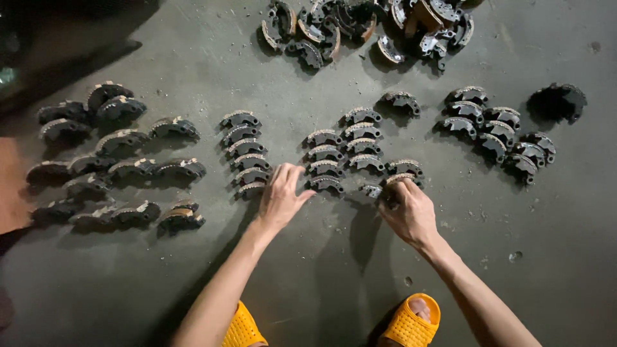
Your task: Sorting and organizing motorcycle drum brake shoes on the floor.
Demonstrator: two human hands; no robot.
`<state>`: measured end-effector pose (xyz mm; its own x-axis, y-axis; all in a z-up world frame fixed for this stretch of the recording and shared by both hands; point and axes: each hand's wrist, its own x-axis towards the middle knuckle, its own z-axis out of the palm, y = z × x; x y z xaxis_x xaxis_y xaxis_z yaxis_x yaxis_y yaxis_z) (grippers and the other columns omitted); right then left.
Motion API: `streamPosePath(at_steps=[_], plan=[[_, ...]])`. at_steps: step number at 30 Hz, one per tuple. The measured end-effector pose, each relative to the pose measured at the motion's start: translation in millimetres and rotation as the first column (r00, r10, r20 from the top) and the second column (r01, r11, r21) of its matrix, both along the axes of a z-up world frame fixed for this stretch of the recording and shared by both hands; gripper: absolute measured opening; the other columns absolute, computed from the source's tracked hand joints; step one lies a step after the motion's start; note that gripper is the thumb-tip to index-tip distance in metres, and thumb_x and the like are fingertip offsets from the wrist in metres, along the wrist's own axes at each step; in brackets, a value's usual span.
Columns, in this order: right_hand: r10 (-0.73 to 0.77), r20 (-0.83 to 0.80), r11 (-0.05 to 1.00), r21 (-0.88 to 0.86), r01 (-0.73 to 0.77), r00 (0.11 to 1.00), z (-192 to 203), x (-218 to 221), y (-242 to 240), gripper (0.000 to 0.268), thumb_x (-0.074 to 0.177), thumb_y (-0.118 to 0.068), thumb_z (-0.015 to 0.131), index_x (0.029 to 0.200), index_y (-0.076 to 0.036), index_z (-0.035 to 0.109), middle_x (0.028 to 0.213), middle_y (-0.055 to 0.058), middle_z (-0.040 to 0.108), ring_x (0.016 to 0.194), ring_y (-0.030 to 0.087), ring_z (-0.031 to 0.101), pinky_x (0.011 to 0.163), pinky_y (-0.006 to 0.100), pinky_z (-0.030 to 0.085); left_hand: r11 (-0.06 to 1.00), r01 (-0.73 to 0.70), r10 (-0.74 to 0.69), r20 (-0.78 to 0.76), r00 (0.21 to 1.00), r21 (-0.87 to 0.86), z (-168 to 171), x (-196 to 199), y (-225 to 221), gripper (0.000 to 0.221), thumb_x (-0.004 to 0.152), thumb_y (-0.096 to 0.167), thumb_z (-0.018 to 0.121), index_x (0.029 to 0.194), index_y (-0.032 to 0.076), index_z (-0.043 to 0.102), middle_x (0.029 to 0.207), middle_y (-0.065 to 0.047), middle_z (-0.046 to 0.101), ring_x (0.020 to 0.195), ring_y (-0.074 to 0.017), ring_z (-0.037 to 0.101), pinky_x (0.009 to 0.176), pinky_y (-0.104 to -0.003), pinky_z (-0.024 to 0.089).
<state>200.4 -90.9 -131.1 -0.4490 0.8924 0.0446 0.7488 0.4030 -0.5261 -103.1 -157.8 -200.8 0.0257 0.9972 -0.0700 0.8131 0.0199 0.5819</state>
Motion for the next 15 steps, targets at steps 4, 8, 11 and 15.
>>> streamPosePath(at_steps=[4,8,11,15], plan=[[0.033,0.039,0.999,-0.01,-0.032,0.999,-14,-5,0,0.035,0.071,-0.024,0.082,0.1,-0.013,0.066,0.088,0.008,0.061,0.082,0.032,0.069,0.068,0.043,0.058,0.998,0.035,-0.037,-0.041,0.998,-0.057,-26,10,-5,0.041,0.089,0.029,0.081,0.117,0.007,0.063,0.101,-0.008,0.056,0.094,-0.0224,0.06,0.083,-0.037,0.051],[0.106,-0.063,0.992,0.075,-0.102,0.992,-8,-45,19,0.027,0.077,-0.018,0.079,0.101,-0.014,0.067,0.087,0.007,0.059,0.079,0.031,0.067,0.066,0.041,0.056,0.999,0.044,-0.045,-0.1,0.994,-0.01,-33,18,-11,0.029,0.089,0.022,0.078,0.11,0.008,0.064,0.096,-0.006,0.057,0.092,-0.0238,0.061,0.08,-0.039,0.051],[0.201,-0.079,0.967,0.176,-0.185,0.976,-26,-78,35,0.029,0.077,-0.018,0.079,0.104,-0.015,0.067,0.092,0.006,0.06,0.084,0.028,0.067,0.067,0.039,0.058,0.997,0.03,-0.023,-0.102,0.995,0.069,-23,18,-14,0.028,0.083,0.021,0.079,0.103,0.009,0.063,0.093,-0.007,0.056,0.09,-0.0285,0.061,0.076,-0.044,0.05],[0.303,0.263,0.953,-0.062,-0.298,0.916,-47,-108,47,0.027,0.082,-0.007,0.062,0.108,-0.004,0.062,0.104,0.013,0.058,0.092,0.032,0.065,0.059,0.047,0.061,0.994,-0.013,0.019,-0.061,0.998,0.105,14,17,-13,0.029,0.081,0.022,0.082,0.101,0.01,0.064,0.091,-0.006,0.056,0.088,-0.0272,0.061,0.076,-0.039,0.05]])
